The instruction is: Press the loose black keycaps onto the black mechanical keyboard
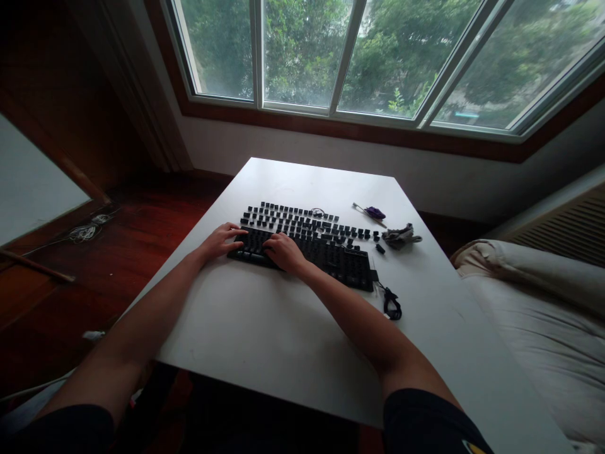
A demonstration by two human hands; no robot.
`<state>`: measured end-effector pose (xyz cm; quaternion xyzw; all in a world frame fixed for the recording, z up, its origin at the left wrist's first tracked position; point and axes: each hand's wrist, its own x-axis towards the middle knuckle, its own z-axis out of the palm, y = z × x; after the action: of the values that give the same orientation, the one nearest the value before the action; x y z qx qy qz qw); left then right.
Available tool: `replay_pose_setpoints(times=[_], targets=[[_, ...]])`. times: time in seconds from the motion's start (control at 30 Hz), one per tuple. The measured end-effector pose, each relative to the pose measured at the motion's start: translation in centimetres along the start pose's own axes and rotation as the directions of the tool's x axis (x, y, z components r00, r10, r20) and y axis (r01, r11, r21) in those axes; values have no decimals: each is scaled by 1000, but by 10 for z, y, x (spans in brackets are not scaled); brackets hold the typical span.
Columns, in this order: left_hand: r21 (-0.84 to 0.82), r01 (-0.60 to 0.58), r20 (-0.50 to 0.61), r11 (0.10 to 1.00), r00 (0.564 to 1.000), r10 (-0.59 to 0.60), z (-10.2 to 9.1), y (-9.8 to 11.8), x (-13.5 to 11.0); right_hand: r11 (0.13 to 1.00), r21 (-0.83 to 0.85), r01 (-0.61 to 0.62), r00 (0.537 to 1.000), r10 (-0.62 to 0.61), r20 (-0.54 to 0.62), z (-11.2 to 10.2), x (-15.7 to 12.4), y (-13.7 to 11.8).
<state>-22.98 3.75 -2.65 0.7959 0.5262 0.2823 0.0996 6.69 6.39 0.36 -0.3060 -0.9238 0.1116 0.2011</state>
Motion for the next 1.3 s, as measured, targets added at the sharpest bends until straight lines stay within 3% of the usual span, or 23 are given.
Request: replay_pose_setpoints(times=[0.2,0.47,0.67,0.87,1.1,1.3], targets=[[-10,-16,-14,1000,1000,16,1,-1,0,982,175,-78,997,81,-13,-2,0,-2],[-2,-25,-7,1000,1000,25,2,-4,0,996,-3,-86,994,86,68,-6,4,-14],[-3,-41,-17,999,999,41,3,-6,0,991,-111,-73,995,81,66,-5,2,-28],[-5,-27,-15,1000,1000,27,3,-4,0,994,-79,-71,996,75,54,-2,0,-27],[-6,-18,-8,1000,1000,18,4,-3,1,990,-140,-29,999,24,-41,-1,-22,-26],[1,-21,-14,1000,1000,21,5,-5,1,970,-240,34,999,-39,-16,8,-44,-33]])
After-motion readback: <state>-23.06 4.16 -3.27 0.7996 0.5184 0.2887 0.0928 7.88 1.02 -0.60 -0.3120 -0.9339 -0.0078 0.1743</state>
